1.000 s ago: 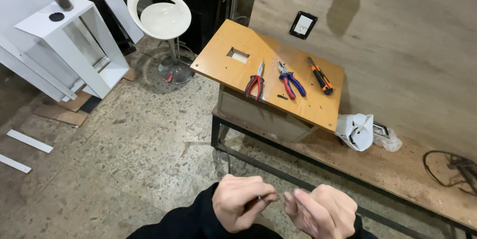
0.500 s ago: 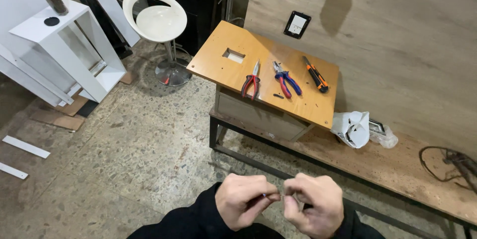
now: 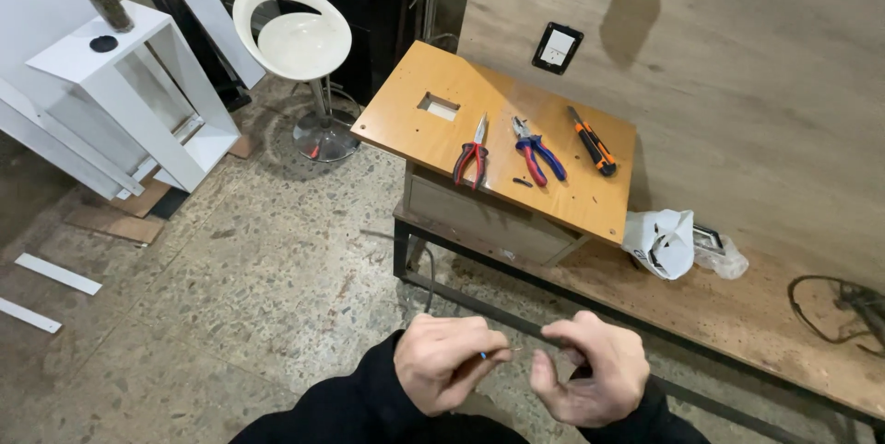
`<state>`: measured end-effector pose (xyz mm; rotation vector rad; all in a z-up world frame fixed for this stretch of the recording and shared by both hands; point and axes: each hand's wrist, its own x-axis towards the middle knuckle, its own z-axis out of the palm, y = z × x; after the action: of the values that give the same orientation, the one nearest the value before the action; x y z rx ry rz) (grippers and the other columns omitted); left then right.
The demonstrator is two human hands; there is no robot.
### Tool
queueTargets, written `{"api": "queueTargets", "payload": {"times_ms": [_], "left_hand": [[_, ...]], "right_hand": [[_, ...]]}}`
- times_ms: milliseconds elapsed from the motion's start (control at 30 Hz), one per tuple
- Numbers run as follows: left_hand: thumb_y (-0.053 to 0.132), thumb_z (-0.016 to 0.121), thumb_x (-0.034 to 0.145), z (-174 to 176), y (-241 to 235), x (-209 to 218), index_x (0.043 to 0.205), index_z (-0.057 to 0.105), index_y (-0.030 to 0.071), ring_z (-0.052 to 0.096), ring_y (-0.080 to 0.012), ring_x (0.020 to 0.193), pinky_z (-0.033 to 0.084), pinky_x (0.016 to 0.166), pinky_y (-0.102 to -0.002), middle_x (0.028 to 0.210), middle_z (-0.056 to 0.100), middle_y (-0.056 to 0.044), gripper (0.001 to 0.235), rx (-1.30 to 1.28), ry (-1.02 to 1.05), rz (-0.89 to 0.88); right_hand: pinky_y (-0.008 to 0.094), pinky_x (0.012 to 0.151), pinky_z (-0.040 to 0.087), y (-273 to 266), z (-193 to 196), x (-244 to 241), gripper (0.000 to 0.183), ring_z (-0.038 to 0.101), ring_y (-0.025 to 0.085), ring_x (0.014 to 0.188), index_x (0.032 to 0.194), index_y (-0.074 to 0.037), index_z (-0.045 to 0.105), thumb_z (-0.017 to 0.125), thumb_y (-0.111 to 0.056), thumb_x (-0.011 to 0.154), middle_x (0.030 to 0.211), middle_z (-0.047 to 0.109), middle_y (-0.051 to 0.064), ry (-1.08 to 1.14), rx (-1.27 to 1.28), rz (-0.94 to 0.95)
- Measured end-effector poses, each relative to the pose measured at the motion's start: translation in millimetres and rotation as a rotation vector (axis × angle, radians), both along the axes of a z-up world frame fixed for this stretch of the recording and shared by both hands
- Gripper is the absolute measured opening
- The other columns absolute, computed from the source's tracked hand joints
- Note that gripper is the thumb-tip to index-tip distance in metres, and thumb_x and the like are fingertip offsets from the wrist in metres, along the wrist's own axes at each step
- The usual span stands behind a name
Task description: Stripping the outer and inner insulation from an electrical cable using pliers and a utility knife.
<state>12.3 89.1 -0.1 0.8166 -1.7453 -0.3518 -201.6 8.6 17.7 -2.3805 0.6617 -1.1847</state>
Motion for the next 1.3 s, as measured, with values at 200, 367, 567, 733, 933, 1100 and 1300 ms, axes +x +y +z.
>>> {"api": "queueTargets", "payload": {"times_ms": [200, 367, 567, 733, 933, 1100, 1300], "left_hand": [[0.0, 0.069, 0.094, -1, 1, 4, 0.103, 0.069, 0.004, 0.071, -0.0259, 0.072, 0.055, 0.061, -0.032, 0.086, 0.07, -0.01, 0.01, 0.205, 0.114, -0.094], [0.0, 0.071, 0.096, -6, 2, 7, 0.101, 0.07, 0.003, 0.071, -0.0254, 0.069, 0.055, 0.061, -0.033, 0.083, 0.069, -0.01, 0.006, 0.309, 0.151, -0.113], [0.001, 0.071, 0.094, -14, -5, 17, 0.11, 0.067, 0.004, 0.071, -0.0275, 0.077, 0.055, 0.064, -0.034, 0.089, 0.068, -0.009, 0.017, 0.108, -0.008, -0.09], [0.001, 0.071, 0.088, -22, -13, 23, 0.108, 0.067, 0.005, 0.068, -0.0295, 0.074, 0.052, 0.062, -0.036, 0.086, 0.066, -0.009, 0.021, -0.008, -0.118, -0.038], [0.006, 0.065, 0.104, -18, -23, 30, 0.102, 0.07, 0.004, 0.062, -0.0113, 0.067, 0.05, 0.06, -0.028, 0.077, 0.066, -0.003, 0.005, 0.25, 0.309, 0.027], [0.022, 0.057, 0.107, 11, -50, 29, 0.096, 0.065, 0.003, 0.038, -0.0033, 0.047, 0.031, 0.041, -0.022, 0.062, 0.05, 0.003, 0.024, 0.423, 1.103, -0.059], [0.027, 0.054, 0.107, 13, -68, 100, 0.098, 0.062, 0.005, 0.034, -0.0067, 0.044, 0.028, 0.036, -0.026, 0.063, 0.048, 0.003, 0.025, 0.276, 1.403, 0.235]], "right_hand": [[0.028, 0.048, 0.044, -14, 35, 7, 0.026, 0.058, 0.014, 0.056, 0.107, 0.004, 0.066, 0.08, -0.004, 0.086, 0.069, 0.057, 0.001, 0.111, -0.797, 0.286], [0.028, 0.044, 0.043, -16, 33, 11, 0.023, 0.056, 0.014, 0.052, 0.101, 0.006, 0.069, 0.08, -0.004, 0.084, 0.066, 0.055, 0.002, 0.193, -0.845, 0.366], [0.027, 0.044, 0.038, -12, -20, 4, 0.007, 0.048, 0.011, 0.046, 0.09, -0.001, 0.073, 0.075, 0.0, 0.083, 0.059, 0.051, -0.002, 0.014, 0.12, 0.262], [0.028, 0.049, 0.032, -35, -62, -9, 0.008, 0.045, 0.008, 0.056, 0.092, 0.009, 0.076, 0.072, 0.002, 0.093, 0.071, 0.063, 0.0, -0.107, 1.056, 0.393], [0.017, 0.039, 0.034, -38, -78, 3, 0.017, 0.04, 0.001, 0.045, 0.101, 0.007, 0.063, 0.07, -0.008, 0.1, 0.06, 0.045, -0.008, -0.712, 1.279, 0.328], [0.049, 0.088, 0.045, 2, -46, 74, 0.049, 0.06, 0.033, 0.103, 0.114, 0.008, 0.053, 0.076, -0.019, 0.08, 0.109, 0.06, 0.019, 0.009, -0.035, 0.263], [0.033, 0.055, 0.049, -34, -233, -25, 0.017, 0.06, 0.02, 0.056, 0.083, -0.002, 0.062, 0.07, -0.015, 0.092, 0.065, 0.058, 0.009, 0.175, 0.459, 0.178]]}}
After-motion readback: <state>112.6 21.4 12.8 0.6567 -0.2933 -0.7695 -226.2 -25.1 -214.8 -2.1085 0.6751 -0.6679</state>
